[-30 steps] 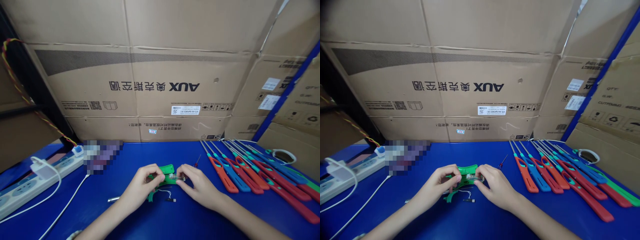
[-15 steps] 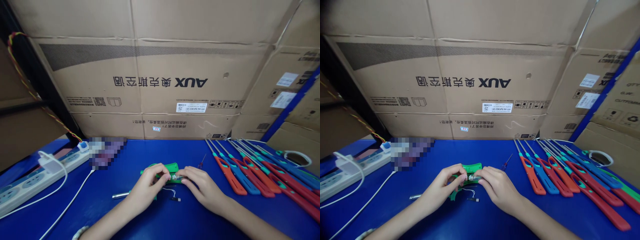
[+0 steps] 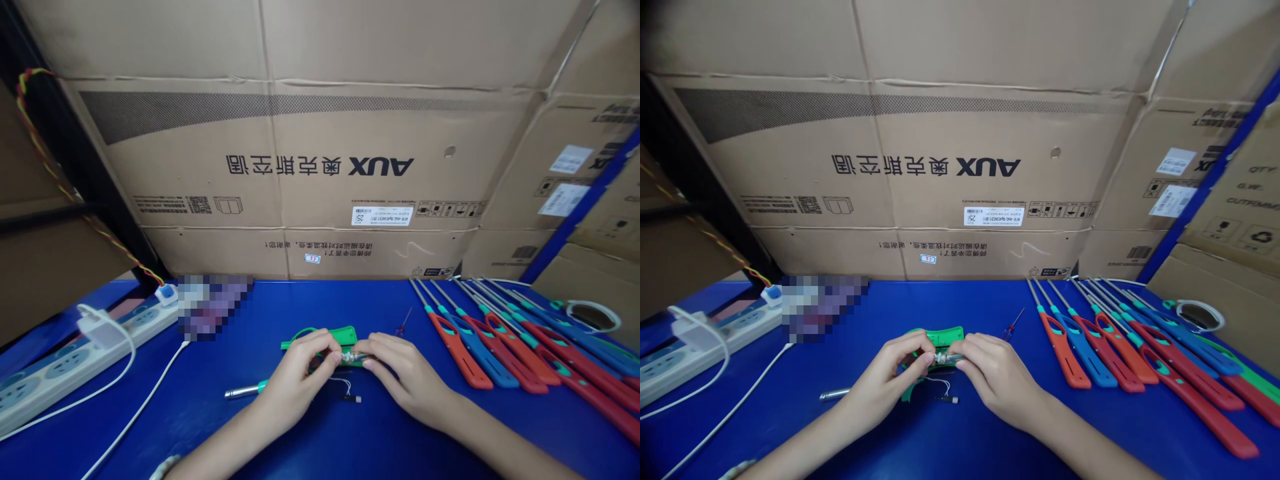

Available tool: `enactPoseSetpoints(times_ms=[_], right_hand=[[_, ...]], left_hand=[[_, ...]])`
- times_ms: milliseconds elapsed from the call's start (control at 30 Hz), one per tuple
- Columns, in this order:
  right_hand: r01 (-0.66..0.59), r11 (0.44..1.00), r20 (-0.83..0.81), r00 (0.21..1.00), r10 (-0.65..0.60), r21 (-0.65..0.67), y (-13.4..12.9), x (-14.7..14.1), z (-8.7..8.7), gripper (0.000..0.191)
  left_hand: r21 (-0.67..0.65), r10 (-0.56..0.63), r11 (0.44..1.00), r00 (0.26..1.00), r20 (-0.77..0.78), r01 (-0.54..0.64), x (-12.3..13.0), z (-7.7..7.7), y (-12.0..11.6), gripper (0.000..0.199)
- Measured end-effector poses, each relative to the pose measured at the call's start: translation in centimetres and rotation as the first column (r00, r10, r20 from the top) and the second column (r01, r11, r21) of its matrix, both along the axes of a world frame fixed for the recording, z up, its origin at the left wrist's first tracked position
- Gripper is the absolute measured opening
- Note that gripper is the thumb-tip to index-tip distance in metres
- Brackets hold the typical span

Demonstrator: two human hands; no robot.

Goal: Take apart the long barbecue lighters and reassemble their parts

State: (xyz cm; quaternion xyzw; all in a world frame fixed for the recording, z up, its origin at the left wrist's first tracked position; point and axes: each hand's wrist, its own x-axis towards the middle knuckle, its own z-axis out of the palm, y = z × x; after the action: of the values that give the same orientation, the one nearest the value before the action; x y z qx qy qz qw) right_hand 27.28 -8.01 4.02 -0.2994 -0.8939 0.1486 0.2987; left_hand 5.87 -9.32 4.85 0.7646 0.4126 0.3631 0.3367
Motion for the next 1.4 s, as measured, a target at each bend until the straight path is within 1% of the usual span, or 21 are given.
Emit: enactPoseSetpoints(times_ms=[200,433,600,667,733,867,1033,1233,1400], right_hand=[[0.003,1.0,-0.013,1.0,-0.003,-0.012,-0.1,0.0,0.2,0.027],[0.003,1.0,0.004,1.0,-0.003,0.023,-0.3,0.0,0.3,0.03],[0.017,0.999,0.016,1.0,-0.018,0.042,-0.4,-0.1,0.2,0.029],[0.016,0.999,0.013,1.0,-0.016,0.031,-0.4,-0.1,0.1,0.029],[0.012,1.0,0.012,1.0,-0.012,0.018,-0.5,-0.1,0.1,0.03],[-0.002,1.0,0.008,1.0,0.002,-0.018,-0.6,0.0,0.5,0.028],[-0.006,0.992,0.006,1.0,0.007,-0.124,-0.6,0.0,0.9,0.024],[0.053,0.976,0.024,0.999,-0.049,-0.209,-0.5,-0.1,0.6,0.016],[0.1,0.965,0.033,0.995,-0.095,-0.241,-0.6,-0.2,0.3,0.015]], left_hand=[[0.011,0.012,1.0,0.999,0.047,-0.013,0.2,0.0,-0.2,0.031],[-0.04,0.003,0.999,0.995,0.096,0.0,0.1,-0.4,-0.2,0.032],[-0.127,-0.005,0.992,0.982,0.188,0.029,0.3,-0.5,-0.2,0.033],[-0.139,-0.01,0.989,0.979,0.204,0.039,0.4,-0.5,-0.4,0.032],[-0.127,-0.009,0.991,0.983,0.185,0.033,0.4,-0.5,-0.5,0.031],[-0.034,-0.007,0.999,0.996,0.093,0.01,0.2,-0.1,-0.6,0.03],[0.076,-0.028,0.997,1.0,-0.009,0.029,0.1,0.6,-0.9,0.031],[0.13,-0.051,0.989,0.993,-0.102,0.064,-0.1,0.4,-0.9,0.027],[0.175,-0.05,0.982,0.991,-0.125,0.071,-0.1,0.1,-0.9,0.026]])
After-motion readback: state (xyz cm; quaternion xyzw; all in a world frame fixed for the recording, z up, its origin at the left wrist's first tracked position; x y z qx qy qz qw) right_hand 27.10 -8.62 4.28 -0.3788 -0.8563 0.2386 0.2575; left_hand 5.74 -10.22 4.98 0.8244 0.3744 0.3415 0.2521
